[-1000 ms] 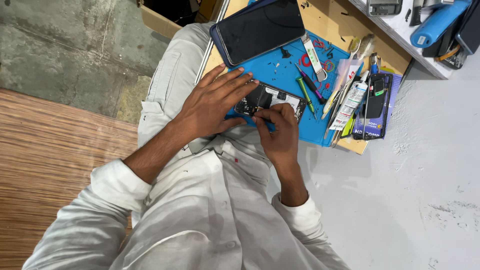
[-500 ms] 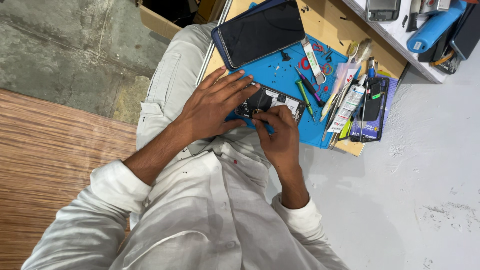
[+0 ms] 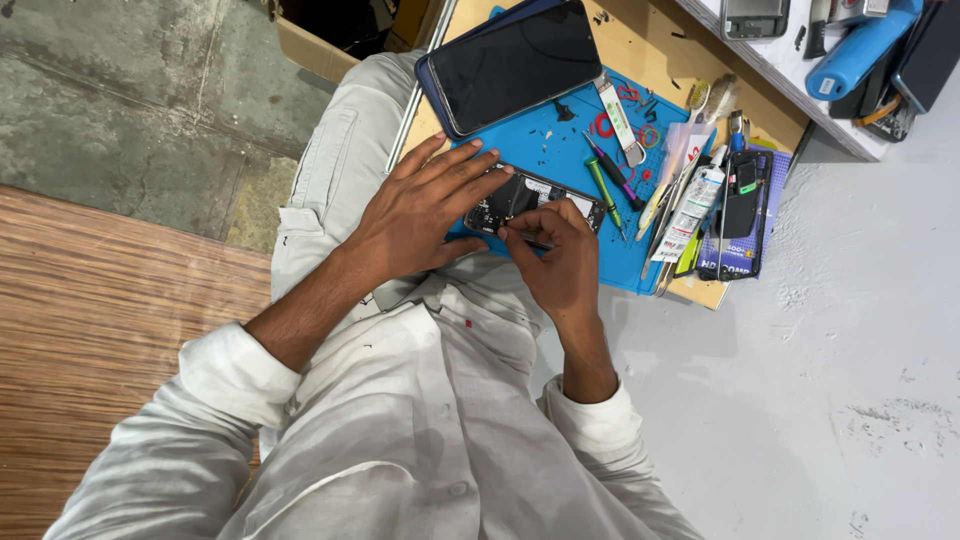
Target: The person holds a disassembled smartphone and a new screen assembly, peeling off a protective film from the new screen. They then place the phone on their lap and use a screwdriver to work on the internal components.
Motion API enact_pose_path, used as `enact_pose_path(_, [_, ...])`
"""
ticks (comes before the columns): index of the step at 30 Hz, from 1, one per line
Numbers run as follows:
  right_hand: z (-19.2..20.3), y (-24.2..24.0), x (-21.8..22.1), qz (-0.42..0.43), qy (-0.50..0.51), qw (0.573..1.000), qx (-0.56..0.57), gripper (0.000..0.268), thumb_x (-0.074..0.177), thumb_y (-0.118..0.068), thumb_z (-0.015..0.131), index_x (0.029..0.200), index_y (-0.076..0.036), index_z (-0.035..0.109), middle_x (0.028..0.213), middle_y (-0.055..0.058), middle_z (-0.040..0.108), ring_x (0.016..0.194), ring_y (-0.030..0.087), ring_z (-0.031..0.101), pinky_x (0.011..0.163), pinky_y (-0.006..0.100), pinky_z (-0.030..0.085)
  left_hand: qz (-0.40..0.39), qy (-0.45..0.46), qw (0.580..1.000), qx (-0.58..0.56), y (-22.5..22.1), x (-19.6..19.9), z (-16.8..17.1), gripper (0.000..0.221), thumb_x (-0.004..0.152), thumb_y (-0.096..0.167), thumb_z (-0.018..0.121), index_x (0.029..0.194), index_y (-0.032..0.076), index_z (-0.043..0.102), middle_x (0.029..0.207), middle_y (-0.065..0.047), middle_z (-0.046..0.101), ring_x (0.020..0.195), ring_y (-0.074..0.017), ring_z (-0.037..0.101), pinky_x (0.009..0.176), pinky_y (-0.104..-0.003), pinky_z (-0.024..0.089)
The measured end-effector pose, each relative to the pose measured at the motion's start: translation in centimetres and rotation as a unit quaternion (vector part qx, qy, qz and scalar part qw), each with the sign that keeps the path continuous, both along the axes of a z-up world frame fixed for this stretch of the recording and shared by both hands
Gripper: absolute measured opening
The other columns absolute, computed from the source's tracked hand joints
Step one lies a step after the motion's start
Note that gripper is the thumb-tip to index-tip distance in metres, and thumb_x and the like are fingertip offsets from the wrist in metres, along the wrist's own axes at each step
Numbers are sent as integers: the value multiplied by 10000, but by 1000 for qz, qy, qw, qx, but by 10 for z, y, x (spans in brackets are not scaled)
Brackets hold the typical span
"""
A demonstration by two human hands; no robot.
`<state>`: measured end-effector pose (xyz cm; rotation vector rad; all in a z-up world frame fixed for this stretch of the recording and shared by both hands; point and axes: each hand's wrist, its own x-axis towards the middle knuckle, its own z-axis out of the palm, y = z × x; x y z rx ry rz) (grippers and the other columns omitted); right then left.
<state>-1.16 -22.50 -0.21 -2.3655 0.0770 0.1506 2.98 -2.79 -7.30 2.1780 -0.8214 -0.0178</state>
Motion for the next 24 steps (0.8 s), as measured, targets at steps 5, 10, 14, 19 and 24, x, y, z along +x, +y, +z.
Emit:
enact_pose_path(5, [-1, -1, 1, -2, 2, 1000, -18, 98, 828, -80, 830, 900, -36, 779, 866, 38, 639, 734, 112, 601, 668, 270, 510, 1, 7, 1000, -15, 1, 0, 2, 920, 708, 464, 891, 1485, 154, 506, 1515, -75, 521, 1463, -241, 403, 1243, -507, 237])
enact_pose_path(10, [3, 0, 6, -11, 21, 999, -28, 93, 828, -116, 829, 878, -57, 778, 826, 25, 638, 706, 123, 584, 616, 283, 479, 1, 8, 1000, -24, 1, 1, 7, 934, 679, 426, 912, 1477, 149, 514, 1499, -84, 539, 1447, -253, 423, 1236, -518, 249])
enact_pose_path(14, [6, 1, 6, -10, 20, 1000, -17, 100, 831, -121, 826, 868, -56, 761, 828, 22, 636, 700, 117, 587, 613, 279, 480, 5, 2, 999, -31, 2, 0, 10, 931, 681, 400, 918, 1485, 158, 517, 1502, -80, 549, 1443, -253, 446, 1240, -515, 262])
enact_pose_path(19, [5, 2, 5, -9, 6, 1000, -25, 119, 826, -126, 846, 859, -54, 757, 802, 25, 618, 676, 118, 566, 592, 276, 476, 5, -2, 999, -35, 4, 0, 12, 928, 683, 387, 923, 1482, 150, 516, 1498, -89, 552, 1440, -262, 455, 1237, -522, 267])
enact_pose_path(24, [3, 0, 4, 0, -10, 1000, -19, 133, 837, -126, 847, 862, -48, 743, 808, 17, 614, 663, 103, 566, 580, 273, 471, 7, -11, 999, -38, 3, 0, 11, 923, 695, 380, 926, 1488, 152, 512, 1500, -92, 550, 1444, -263, 457, 1239, -528, 271])
